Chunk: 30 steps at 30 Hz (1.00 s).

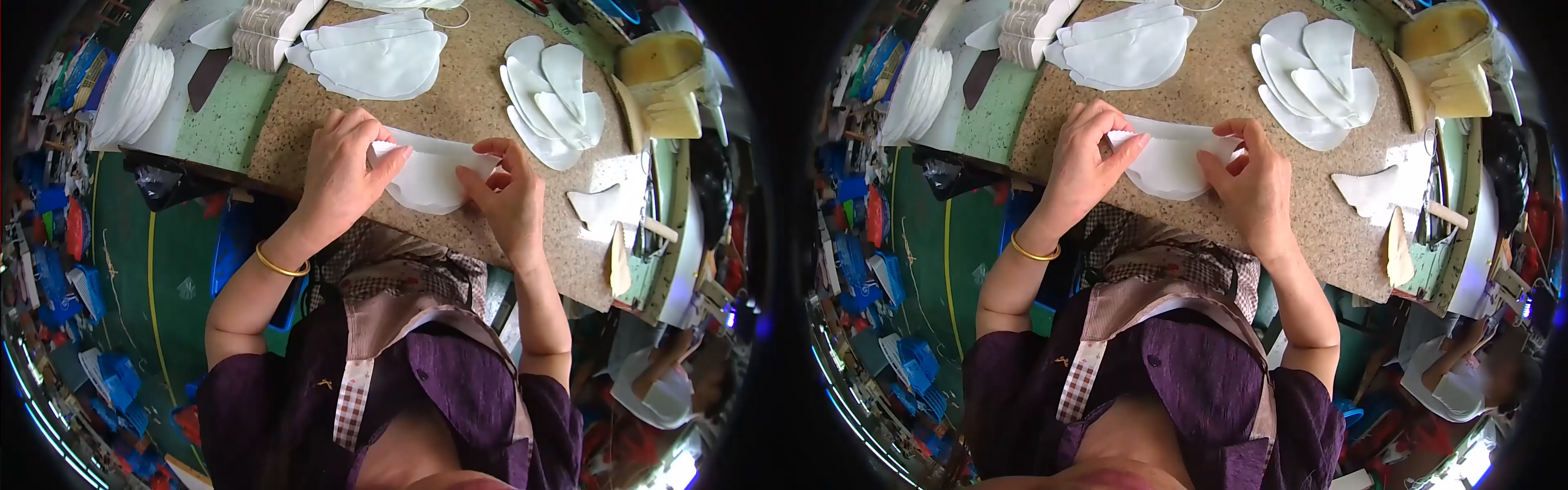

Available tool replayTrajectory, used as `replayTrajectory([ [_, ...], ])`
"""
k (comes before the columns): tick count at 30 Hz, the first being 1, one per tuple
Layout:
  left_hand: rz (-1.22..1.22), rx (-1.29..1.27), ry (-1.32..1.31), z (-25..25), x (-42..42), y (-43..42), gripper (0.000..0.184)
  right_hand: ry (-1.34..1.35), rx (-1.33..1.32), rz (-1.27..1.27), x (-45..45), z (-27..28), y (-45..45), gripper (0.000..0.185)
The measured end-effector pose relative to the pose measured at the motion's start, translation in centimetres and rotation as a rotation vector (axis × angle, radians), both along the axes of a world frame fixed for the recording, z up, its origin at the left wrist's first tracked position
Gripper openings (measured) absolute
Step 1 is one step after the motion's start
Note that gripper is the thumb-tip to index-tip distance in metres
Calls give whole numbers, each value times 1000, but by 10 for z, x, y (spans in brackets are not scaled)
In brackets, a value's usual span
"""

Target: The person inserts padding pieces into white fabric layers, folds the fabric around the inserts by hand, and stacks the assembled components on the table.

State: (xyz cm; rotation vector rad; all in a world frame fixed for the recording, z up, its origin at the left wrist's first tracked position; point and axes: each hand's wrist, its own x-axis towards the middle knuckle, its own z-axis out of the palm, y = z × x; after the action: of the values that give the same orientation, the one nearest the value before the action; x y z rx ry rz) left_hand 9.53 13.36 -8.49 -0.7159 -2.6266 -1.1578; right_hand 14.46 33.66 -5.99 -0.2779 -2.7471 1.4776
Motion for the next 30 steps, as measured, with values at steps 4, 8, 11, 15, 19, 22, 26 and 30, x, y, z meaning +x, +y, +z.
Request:
replayTrajectory([
  [4, 7, -82, 29, -1, -1, 1, 22, -20, 47, 0, 1, -1, -1, 28],
  [8, 49, -305, 86, -4, 4, 6, 36, 71, 233, 45, 1, -6, -4, 28],
  [11, 171, -153, 204, -1, -5, 3, 60, 78, 229, 35, 3, -4, -4, 30],
  [15, 222, 345, -28, -1, 15, -20, 84, 199, -372, -98, 10, 6, -1, 29],
  [19, -119, 1232, -611, 25, 43, 24, 85, 278, -908, -114, 16, 17, -14, 28],
  [22, -6, 949, -634, 28, 52, 26, 60, 142, -800, -12, 21, 20, -9, 35],
  [26, -79, 512, -16, 31, 54, 36, 42, 130, -465, 34, 32, 43, 32, 42],
  [30, 248, 309, 122, 53, 42, 18, 30, 286, 506, -263, 41, 22, 102, 45],
])
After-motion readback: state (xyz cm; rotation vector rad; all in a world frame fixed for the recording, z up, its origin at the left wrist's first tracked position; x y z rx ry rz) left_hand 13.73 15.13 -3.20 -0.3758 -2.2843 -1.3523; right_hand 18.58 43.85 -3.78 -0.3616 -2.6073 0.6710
